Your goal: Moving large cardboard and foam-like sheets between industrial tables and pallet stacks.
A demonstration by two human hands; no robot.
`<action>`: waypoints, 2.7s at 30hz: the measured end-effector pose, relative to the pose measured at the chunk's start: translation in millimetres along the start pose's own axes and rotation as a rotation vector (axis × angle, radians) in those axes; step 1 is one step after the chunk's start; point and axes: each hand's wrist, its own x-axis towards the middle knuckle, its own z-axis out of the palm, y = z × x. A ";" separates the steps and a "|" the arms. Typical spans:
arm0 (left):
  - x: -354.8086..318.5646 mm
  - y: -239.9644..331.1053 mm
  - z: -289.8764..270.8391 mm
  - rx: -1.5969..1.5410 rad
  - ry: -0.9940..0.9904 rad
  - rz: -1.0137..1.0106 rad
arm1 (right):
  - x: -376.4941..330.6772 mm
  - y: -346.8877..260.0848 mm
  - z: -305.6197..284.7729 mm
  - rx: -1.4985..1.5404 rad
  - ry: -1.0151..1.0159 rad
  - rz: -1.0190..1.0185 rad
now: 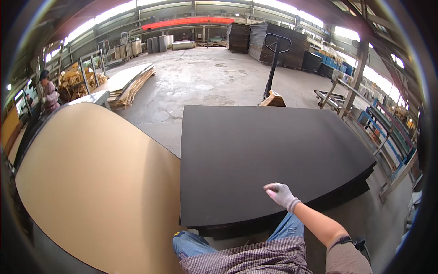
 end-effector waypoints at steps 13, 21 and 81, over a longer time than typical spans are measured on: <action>-138.8 116.9 370.7 1.212 -0.685 1.940 | -46.0 -469.1 -28.4 -0.228 0.166 -1.787; -361.8 28.8 425.3 1.105 -1.228 1.645 | 65.5 -391.3 -232.8 0.107 0.067 -0.852; -144.0 -92.3 340.8 0.484 -1.509 -0.546 | -159.7 422.9 -69.1 0.419 0.805 0.749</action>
